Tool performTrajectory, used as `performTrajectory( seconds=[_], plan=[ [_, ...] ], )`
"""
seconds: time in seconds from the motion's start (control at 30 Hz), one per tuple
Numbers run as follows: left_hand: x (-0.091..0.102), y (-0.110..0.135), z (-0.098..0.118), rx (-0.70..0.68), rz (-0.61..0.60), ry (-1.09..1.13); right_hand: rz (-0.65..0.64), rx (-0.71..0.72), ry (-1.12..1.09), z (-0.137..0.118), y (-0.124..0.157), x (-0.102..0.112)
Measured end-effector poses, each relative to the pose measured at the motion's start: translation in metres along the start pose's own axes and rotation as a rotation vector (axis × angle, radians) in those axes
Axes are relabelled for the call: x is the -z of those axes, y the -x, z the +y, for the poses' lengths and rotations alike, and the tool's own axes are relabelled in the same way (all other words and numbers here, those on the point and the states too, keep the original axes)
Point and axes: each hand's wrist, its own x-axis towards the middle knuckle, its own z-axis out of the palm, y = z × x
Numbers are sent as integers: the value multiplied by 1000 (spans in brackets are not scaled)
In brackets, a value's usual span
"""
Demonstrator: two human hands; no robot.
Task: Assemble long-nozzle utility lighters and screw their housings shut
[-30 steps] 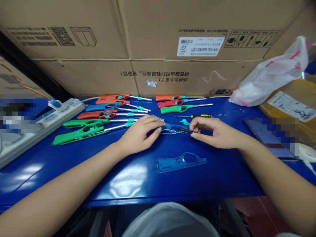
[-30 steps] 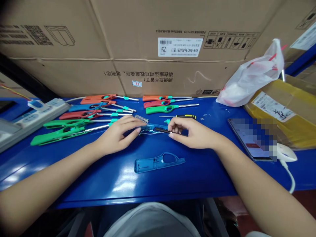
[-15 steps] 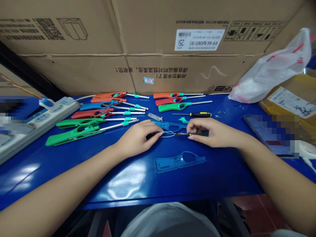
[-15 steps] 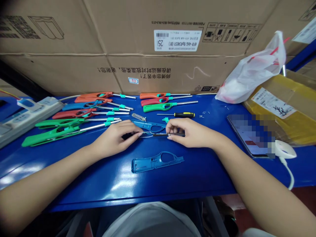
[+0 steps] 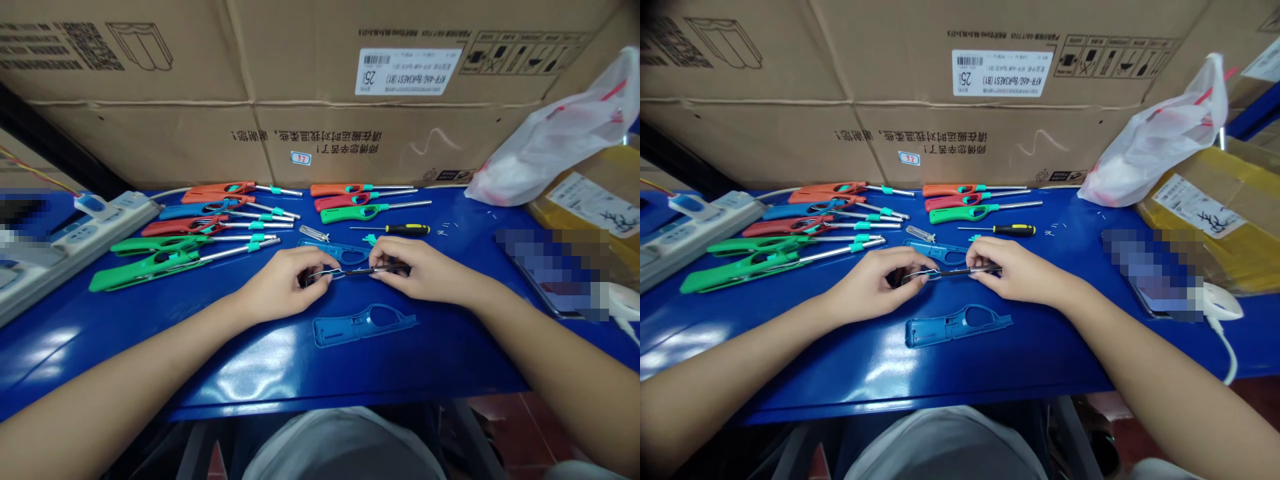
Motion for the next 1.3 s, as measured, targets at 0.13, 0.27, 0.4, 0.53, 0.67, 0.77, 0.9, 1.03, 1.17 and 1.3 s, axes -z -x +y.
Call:
performTrajectory(
  seconds=[0.13, 0.27, 0.4, 0.53, 0.67, 0.77, 0.9, 1.03, 1.17, 1.3],
  plan=[
    [1, -1, 1, -20, -5, 30, -9, 15, 19, 0, 0, -3],
    [-1, -1, -2, -46, 2, 49, -48, 34, 86, -1, 2, -1],
    [-3, 0, -4, -56, 26, 59, -68, 14, 180, -2, 3, -1],
    [-6, 0, -5, -59, 63, 65, -50, 12, 173, -3, 2, -3],
    [-7, 0, -5, -59, 99, 65, -33, 50, 130, -8, 0, -4],
    [-8, 1, -5, -64, 114, 72, -36, 88, 106, -12, 0, -4],
    [-10, 1, -5, -109, 123, 74, 2, 128, 117, -12, 0, -7],
    [-10, 1, -6, -164, 110, 80, 42, 158, 129, -12, -1, -9],
    [-10, 1, -4, -190, 118, 76, 61, 170, 140, -15, -1, -9],
    [-9, 1, -1, -179, 131, 40, 65, 158, 141, -15, 0, -8]
  ],
)
